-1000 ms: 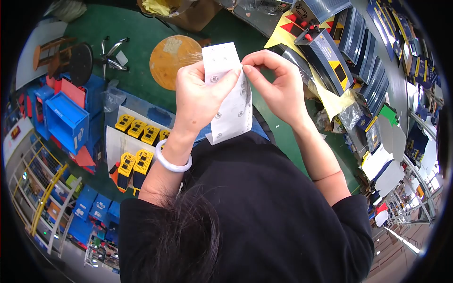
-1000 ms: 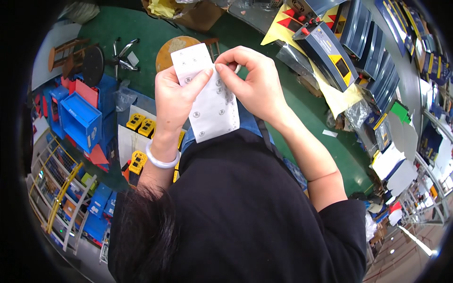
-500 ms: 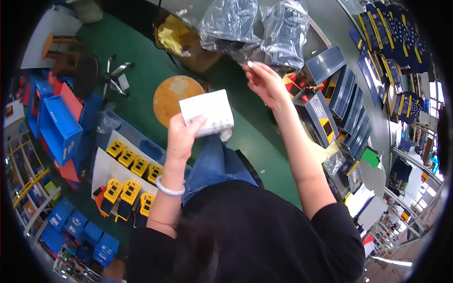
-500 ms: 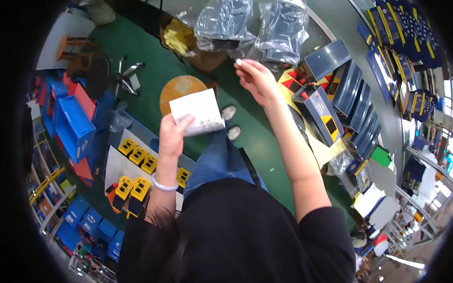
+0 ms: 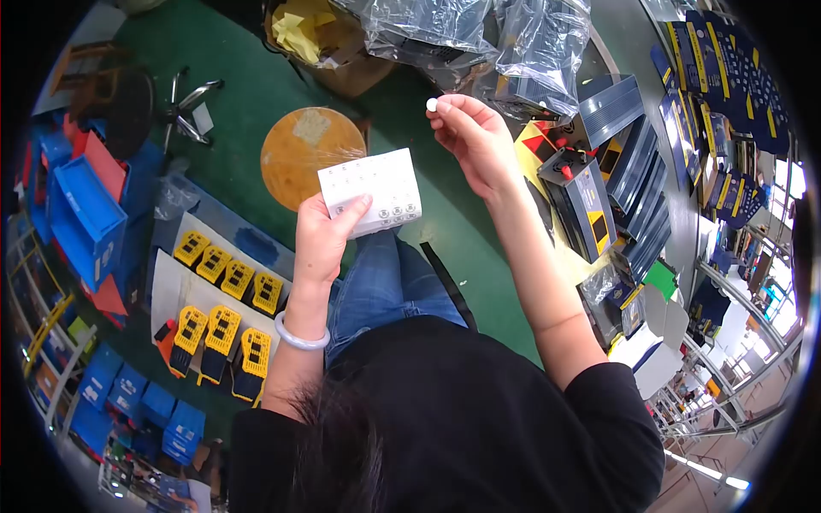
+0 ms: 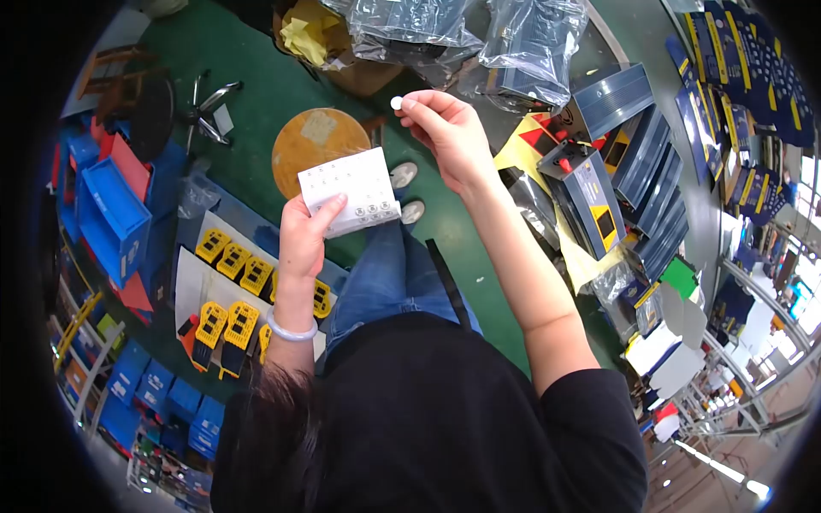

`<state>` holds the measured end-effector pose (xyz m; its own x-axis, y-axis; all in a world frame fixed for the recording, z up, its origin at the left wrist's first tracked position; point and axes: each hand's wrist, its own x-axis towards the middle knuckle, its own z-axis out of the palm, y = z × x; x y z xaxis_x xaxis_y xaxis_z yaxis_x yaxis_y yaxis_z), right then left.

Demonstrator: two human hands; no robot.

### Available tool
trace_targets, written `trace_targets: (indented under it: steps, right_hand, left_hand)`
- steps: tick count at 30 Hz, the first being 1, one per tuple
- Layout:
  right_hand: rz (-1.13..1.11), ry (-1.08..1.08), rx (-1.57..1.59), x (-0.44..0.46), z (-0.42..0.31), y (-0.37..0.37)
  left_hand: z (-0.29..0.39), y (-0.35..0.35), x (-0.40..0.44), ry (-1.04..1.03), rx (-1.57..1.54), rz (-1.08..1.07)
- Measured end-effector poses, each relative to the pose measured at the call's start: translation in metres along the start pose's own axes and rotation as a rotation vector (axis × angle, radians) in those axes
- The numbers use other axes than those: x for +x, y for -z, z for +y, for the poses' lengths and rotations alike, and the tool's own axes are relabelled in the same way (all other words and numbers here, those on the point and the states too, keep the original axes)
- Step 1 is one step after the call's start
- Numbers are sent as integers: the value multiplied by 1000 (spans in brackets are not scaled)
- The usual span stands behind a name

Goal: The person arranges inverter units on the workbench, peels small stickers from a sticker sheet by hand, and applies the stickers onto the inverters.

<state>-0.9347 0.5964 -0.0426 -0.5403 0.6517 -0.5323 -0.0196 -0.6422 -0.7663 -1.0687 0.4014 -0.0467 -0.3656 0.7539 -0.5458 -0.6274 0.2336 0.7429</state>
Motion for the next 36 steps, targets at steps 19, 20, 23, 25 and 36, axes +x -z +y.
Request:
trace_targets:
  steps: [19,20,23,25,36]
  right_hand:
    - [239,969,-912,86,-11,-1]
    - [277,1001,-889,92,-14,2]
    - [365,1011,-902,94,-27,8]
    - [374,1102,-992,97,-32,16]
    - [195,1466,-1374,108,-35,30]
  left_hand:
    - [-25,20,3,83,27,45]
    - [-28,20,3,87,15,38]
    - [-32,23,3,101,-11,28]
    - [-34,23,2,112,-18,25]
    - [-53,24,-1,152,-38,-6]
